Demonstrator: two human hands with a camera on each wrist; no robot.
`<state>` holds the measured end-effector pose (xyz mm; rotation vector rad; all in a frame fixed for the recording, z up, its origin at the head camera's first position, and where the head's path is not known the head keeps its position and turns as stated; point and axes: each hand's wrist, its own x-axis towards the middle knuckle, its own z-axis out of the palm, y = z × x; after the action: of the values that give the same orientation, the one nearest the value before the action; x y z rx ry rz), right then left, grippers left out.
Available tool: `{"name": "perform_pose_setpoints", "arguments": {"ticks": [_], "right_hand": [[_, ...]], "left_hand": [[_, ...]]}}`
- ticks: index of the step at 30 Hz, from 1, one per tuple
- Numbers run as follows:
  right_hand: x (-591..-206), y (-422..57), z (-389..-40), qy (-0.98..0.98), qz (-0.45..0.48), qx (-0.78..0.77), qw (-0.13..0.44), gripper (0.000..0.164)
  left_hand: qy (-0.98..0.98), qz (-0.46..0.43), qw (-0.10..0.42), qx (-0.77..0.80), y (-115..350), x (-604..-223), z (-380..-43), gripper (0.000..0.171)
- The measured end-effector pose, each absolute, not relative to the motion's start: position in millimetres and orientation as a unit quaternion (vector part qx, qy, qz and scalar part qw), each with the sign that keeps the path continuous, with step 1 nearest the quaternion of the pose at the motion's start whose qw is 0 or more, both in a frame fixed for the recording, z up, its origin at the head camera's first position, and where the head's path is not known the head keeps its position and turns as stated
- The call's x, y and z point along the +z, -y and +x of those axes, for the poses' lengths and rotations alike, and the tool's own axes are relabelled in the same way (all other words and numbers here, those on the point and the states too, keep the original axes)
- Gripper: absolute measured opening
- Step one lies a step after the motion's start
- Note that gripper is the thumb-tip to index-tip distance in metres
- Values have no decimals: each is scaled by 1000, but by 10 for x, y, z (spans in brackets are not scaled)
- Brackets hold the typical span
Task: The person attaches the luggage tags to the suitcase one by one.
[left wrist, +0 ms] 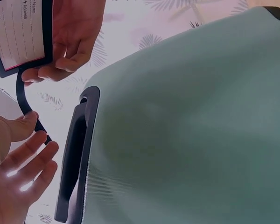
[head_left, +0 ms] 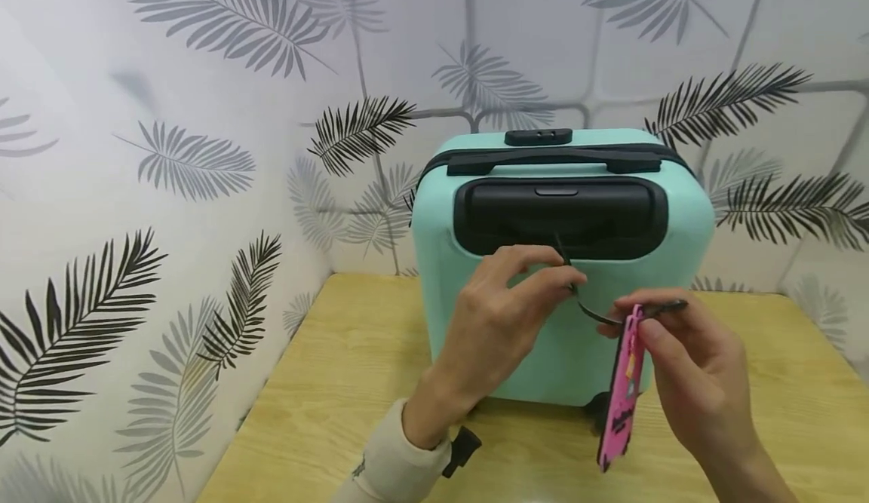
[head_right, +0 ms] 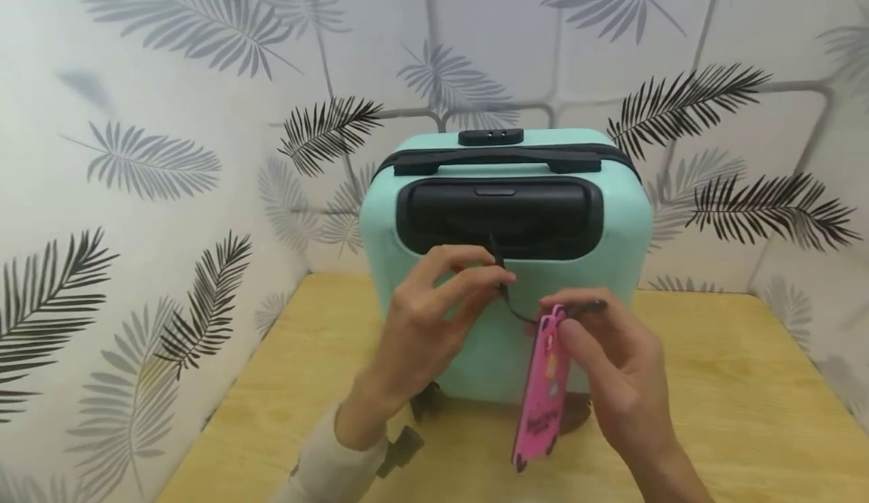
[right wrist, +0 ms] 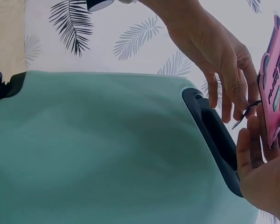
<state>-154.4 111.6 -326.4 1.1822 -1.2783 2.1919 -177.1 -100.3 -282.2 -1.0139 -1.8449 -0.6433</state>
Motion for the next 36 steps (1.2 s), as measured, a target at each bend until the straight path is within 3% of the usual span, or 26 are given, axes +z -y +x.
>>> {"name": "perform_pose_setpoints", "arguments": {"ticks": [18, 36], "right_hand": [[-2777, -1162, -1589, 510, 383, 737, 224, 28], [-2465, -1173, -1718, 634, 293, 652, 294, 26]], "left_hand": [[722, -401, 503, -256, 884, -2483, -1865, 20], [731, -371, 499, -282, 826, -2361, -2025, 18]]}}
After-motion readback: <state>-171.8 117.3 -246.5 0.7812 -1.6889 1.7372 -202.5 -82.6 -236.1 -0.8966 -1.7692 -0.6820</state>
